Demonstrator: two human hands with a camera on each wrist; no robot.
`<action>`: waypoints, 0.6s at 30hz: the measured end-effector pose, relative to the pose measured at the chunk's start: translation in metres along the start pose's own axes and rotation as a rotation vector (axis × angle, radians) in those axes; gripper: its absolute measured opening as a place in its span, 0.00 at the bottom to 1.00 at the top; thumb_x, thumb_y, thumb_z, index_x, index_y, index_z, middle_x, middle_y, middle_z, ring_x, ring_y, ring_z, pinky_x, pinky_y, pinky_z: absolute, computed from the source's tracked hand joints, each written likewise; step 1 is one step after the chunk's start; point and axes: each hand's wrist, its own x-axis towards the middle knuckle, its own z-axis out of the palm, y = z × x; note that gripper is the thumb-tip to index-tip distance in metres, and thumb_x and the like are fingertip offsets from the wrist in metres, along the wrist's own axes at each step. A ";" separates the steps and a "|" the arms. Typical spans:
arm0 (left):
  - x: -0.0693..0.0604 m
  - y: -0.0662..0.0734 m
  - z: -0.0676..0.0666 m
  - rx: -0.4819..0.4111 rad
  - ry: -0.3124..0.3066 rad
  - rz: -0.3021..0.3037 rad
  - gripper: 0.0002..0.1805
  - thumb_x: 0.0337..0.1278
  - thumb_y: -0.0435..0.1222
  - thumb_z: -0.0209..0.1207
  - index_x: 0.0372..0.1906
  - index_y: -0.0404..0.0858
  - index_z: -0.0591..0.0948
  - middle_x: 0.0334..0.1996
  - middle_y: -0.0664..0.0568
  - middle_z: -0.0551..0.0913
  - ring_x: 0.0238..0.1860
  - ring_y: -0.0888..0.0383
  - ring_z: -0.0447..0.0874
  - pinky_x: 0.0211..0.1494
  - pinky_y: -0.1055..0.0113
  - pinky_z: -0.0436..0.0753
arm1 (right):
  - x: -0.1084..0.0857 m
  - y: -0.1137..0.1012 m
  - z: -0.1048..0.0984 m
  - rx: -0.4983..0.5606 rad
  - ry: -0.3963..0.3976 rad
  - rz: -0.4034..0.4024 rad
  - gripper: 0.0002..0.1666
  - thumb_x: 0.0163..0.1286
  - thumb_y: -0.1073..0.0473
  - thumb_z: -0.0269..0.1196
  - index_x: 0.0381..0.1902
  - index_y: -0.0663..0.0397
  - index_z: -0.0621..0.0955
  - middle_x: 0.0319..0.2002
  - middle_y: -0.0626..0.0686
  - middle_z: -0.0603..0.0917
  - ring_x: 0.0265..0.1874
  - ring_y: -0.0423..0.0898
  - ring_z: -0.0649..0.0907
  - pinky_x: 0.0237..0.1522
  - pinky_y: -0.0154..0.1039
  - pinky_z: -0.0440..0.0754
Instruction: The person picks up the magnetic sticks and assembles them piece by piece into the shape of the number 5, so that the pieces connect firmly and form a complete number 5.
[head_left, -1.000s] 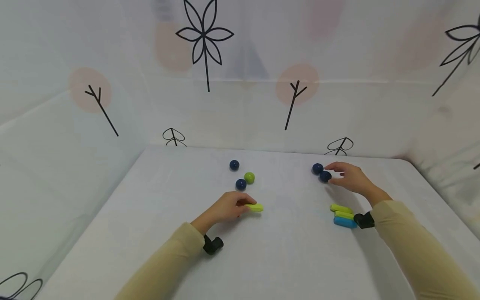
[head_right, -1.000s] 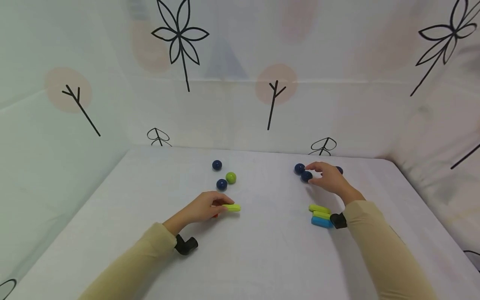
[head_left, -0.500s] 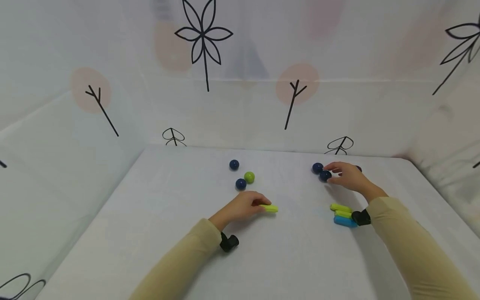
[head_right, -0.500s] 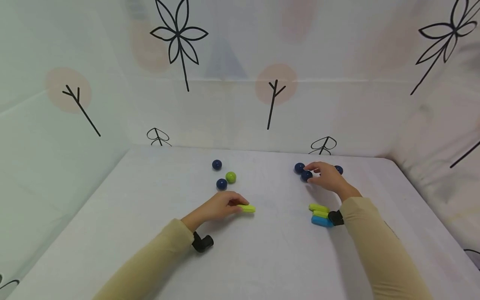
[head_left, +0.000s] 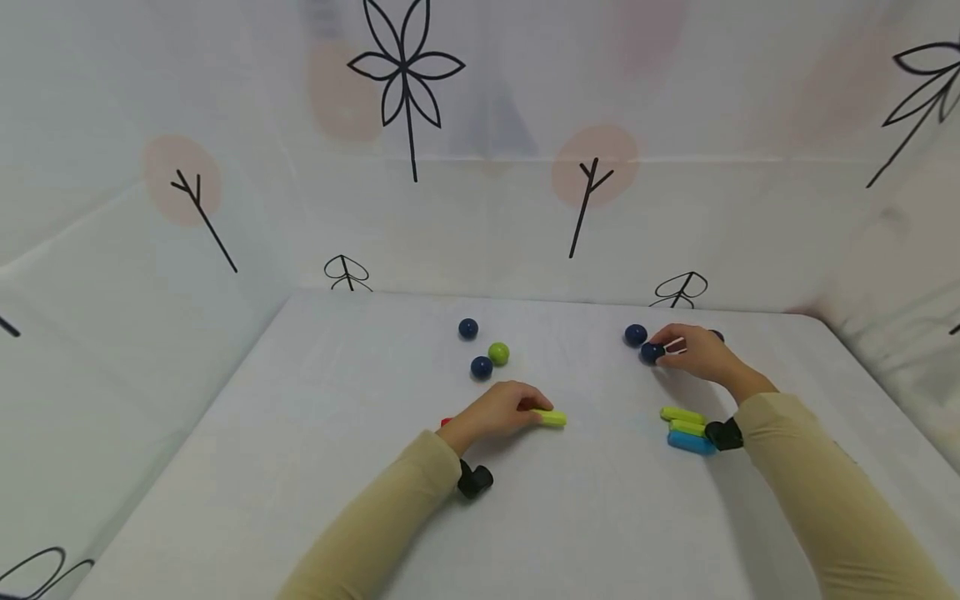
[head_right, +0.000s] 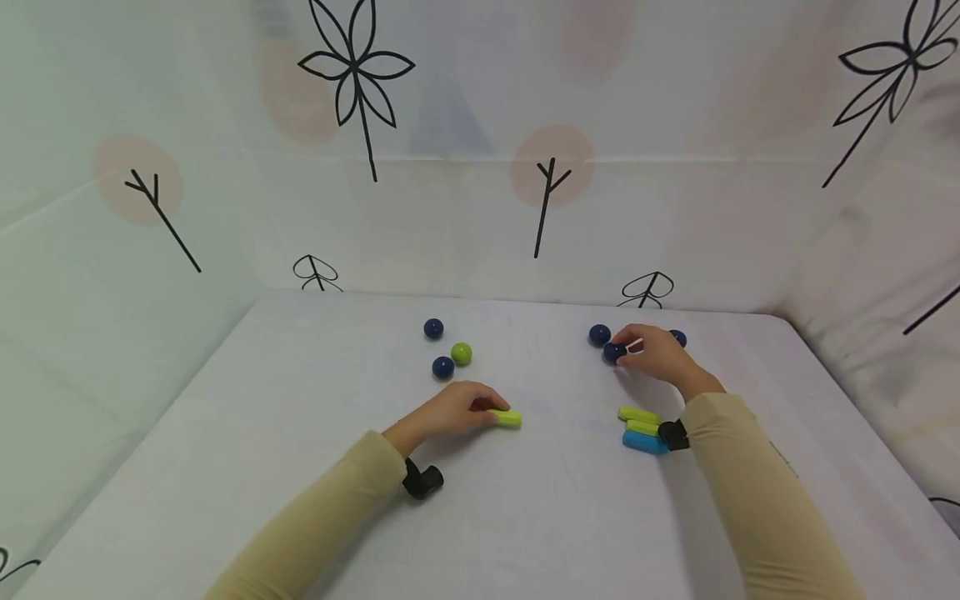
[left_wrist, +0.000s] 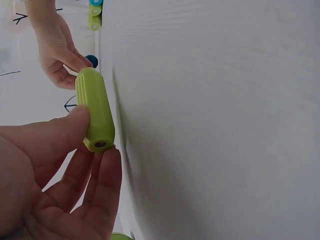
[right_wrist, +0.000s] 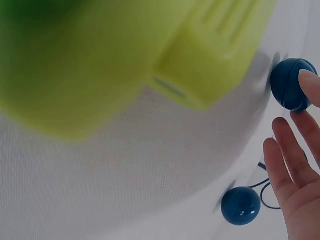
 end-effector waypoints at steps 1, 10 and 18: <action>0.000 0.000 0.000 0.000 -0.003 -0.009 0.12 0.65 0.30 0.61 0.51 0.38 0.86 0.46 0.53 0.86 0.51 0.60 0.80 0.55 0.72 0.75 | 0.000 0.000 0.000 0.001 -0.002 0.002 0.19 0.66 0.68 0.65 0.53 0.69 0.77 0.53 0.72 0.77 0.53 0.71 0.76 0.52 0.63 0.78; 0.001 0.000 0.000 -0.005 -0.005 -0.004 0.11 0.65 0.30 0.62 0.51 0.38 0.86 0.47 0.54 0.86 0.50 0.60 0.80 0.55 0.72 0.75 | 0.003 -0.004 0.002 -0.001 -0.038 0.022 0.21 0.65 0.66 0.67 0.53 0.68 0.76 0.49 0.71 0.78 0.49 0.67 0.79 0.47 0.59 0.81; -0.001 0.000 -0.002 -0.003 -0.002 -0.009 0.12 0.66 0.30 0.61 0.51 0.38 0.86 0.47 0.54 0.86 0.50 0.59 0.80 0.55 0.72 0.75 | 0.002 -0.009 0.001 -0.015 -0.071 0.027 0.21 0.65 0.65 0.68 0.53 0.68 0.76 0.52 0.73 0.78 0.50 0.68 0.79 0.49 0.58 0.81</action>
